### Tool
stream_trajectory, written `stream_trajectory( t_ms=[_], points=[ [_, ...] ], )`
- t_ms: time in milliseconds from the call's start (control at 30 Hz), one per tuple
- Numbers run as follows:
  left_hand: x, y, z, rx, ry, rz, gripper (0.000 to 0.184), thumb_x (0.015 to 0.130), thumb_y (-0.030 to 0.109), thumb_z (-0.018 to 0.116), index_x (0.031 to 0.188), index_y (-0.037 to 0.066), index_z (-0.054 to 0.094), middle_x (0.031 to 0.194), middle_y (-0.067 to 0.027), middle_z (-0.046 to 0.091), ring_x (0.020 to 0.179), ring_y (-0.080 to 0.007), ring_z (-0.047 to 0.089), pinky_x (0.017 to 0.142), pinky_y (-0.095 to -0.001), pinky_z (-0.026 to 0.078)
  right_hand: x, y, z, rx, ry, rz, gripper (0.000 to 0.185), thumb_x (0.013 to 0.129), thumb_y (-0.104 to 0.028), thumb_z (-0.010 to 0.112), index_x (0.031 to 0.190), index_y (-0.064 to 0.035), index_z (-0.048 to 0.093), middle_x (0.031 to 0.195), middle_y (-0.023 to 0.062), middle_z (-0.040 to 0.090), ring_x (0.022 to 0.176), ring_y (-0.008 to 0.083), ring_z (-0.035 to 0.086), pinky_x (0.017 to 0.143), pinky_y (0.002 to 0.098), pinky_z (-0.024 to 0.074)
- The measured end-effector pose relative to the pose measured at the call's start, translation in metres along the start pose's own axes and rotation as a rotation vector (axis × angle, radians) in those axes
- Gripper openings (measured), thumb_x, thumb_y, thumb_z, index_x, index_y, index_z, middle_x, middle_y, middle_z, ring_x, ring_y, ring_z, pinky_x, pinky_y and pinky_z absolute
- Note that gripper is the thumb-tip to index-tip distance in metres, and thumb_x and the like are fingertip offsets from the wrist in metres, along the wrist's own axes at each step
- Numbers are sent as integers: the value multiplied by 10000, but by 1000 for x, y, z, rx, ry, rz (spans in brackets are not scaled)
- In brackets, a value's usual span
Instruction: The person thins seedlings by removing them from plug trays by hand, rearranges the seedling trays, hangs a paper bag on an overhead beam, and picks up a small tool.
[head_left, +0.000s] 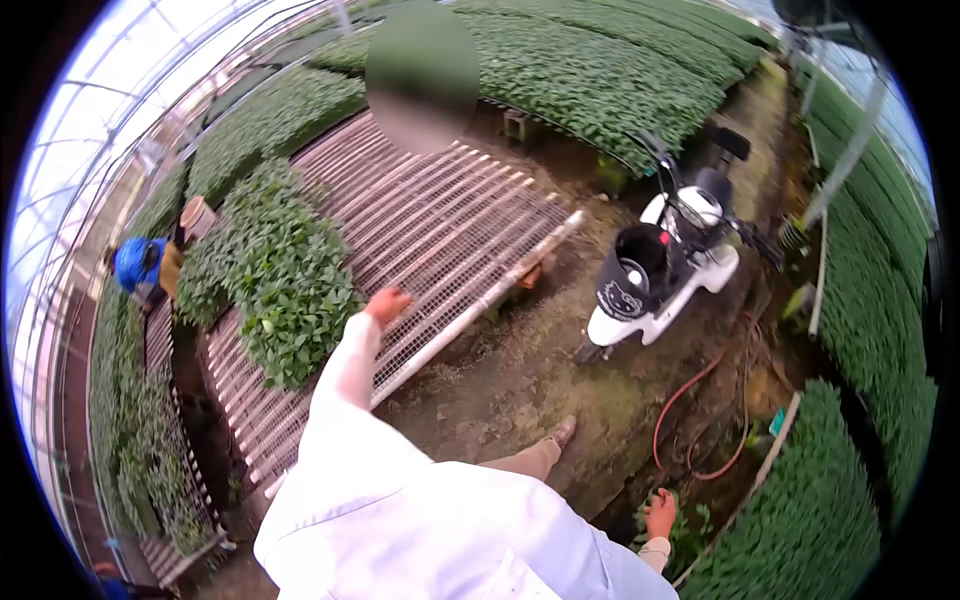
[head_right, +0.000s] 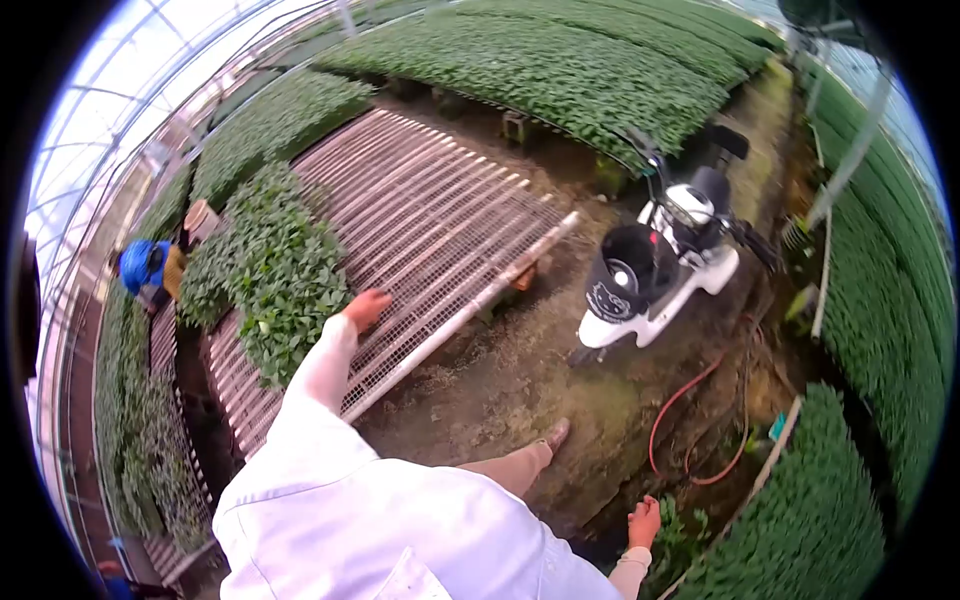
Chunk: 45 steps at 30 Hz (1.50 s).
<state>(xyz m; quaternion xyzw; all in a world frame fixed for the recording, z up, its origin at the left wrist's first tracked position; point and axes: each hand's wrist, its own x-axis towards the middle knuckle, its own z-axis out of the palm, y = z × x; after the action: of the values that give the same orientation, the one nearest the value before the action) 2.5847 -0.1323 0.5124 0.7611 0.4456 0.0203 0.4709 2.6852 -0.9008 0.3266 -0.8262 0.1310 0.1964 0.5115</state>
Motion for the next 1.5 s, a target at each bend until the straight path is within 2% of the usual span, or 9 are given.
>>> stream_trajectory(
  t_ms=[267,433,700,733,767,900,1133,1200,1500],
  points=[
    [124,445,108,-477,67,569,538,947,399,580,1337,34,515,1095,-31,627,861,-132,550,757,-289,452,134,-88,-61,-628,-230,270,288,904,-157,540,1134,10,589,1013,166,646,803,282,651,703,385,506],
    [124,590,228,-64,-110,1030,400,992,290,550,1272,6,588,1173,-52,650,1056,-114,569,921,-255,438,150,55,-131,-560,-248,357,395,901,-284,558,1156,17,594,1140,239,618,1073,415,575,893,482,468],
    [171,623,385,532,-89,1027,384,978,322,544,1215,30,624,1080,-122,690,978,-216,649,874,-322,478,258,17,-259,-491,-143,585,380,907,-172,584,1260,-36,560,1084,169,614,906,277,617,760,416,498],
    [170,621,397,541,-115,1022,384,978,322,544,1215,30,624,1080,-122,690,978,-216,649,874,-322,478,286,59,-272,-825,-206,195,393,931,-144,552,1304,-24,526,998,171,633,772,262,625,671,404,491],
    [168,620,406,644,-90,956,403,972,355,534,1201,38,632,1059,-149,691,982,-260,656,865,-346,482,300,11,-288,-434,-86,423,398,912,-219,534,1254,-17,554,1212,219,608,1079,394,592,893,453,486],
    [159,621,430,991,-72,675,455,960,435,502,1158,55,656,992,-204,686,982,-365,651,834,-409,489,384,-90,-322,-201,9,315,388,958,-138,504,1312,21,479,1003,132,613,753,227,617,705,374,500],
    [192,590,444,797,89,610,453,961,422,521,1141,29,659,980,-207,687,962,-355,658,822,-400,485,578,-224,-282,-122,-88,148,440,929,-166,527,1324,16,461,984,150,658,791,253,673,757,389,508],
    [216,577,445,725,161,612,422,979,411,521,1096,29,656,704,-83,558,620,-162,486,592,-342,394,628,-276,-267,-106,-175,57,433,937,-152,525,1323,30,450,962,135,652,758,233,657,751,380,509],
    [244,559,475,626,488,314,305,977,265,568,1053,-24,625,924,-131,606,821,-272,590,752,-337,458,908,-420,-215,-532,-563,-240,434,905,-212,571,1285,-15,501,1031,166,660,989,353,619,867,426,470]
  ],
)
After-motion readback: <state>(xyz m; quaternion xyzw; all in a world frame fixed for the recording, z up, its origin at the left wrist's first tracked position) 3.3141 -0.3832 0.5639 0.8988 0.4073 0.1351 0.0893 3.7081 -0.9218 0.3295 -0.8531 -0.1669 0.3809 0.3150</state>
